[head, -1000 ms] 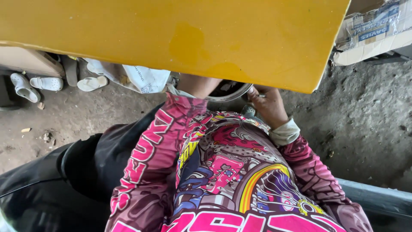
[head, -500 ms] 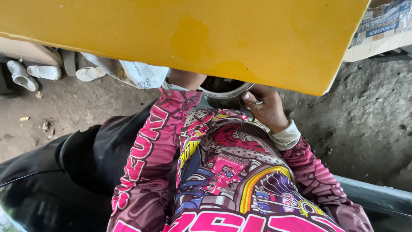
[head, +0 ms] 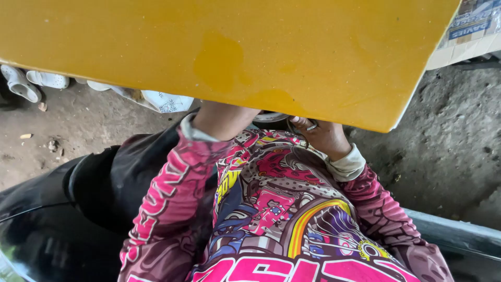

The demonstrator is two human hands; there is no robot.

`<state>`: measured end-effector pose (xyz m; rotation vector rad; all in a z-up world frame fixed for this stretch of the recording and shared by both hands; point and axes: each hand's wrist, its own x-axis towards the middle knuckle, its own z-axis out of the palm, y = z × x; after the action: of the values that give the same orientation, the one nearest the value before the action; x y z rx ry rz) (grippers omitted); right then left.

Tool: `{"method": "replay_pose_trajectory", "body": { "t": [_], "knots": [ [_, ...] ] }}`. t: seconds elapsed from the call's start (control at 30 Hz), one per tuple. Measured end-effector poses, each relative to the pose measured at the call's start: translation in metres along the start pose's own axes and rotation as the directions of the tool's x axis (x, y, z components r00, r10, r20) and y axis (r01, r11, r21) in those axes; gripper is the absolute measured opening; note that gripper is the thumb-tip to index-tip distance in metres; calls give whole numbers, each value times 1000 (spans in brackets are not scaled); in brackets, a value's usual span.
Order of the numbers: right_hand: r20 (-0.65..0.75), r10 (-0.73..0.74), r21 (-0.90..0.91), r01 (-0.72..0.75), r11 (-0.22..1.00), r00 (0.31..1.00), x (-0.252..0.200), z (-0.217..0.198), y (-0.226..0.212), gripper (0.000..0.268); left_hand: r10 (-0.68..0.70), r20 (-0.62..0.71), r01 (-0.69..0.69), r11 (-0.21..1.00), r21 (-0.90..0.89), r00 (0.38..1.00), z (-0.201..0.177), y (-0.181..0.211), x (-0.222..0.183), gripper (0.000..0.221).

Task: Searching for and organizing small hardware and car parts from various containers in a workshop.

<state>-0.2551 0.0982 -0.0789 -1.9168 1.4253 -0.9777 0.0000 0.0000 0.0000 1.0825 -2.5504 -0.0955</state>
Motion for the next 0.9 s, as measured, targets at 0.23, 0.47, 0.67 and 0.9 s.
{"method": "replay_pose_trajectory", "body": {
  "t": [0.23, 0.47, 0.67, 0.9],
  "knots": [
    [22, -2, 27, 2, 1000, 1000, 6, -7, -15, 26, -28, -20, 20, 950, -313, 999, 86, -36, -38, 37],
    [263, -302, -522, 398, 754, 916, -21, 2, 17, 38, -84, -41, 75, 978, -197, 996, 110, -62, -80, 41],
    [235, -45, -235, 101, 967, 971, -44, 11, 44, 33, -102, 4, 102, 981, -163, 995, 67, -46, -78, 42],
    [141, -24, -153, 46, 987, 990, -35, 10, 35, 34, -94, 42, 99, 987, -130, 995, -26, -21, -46, 43]
  ]
}}
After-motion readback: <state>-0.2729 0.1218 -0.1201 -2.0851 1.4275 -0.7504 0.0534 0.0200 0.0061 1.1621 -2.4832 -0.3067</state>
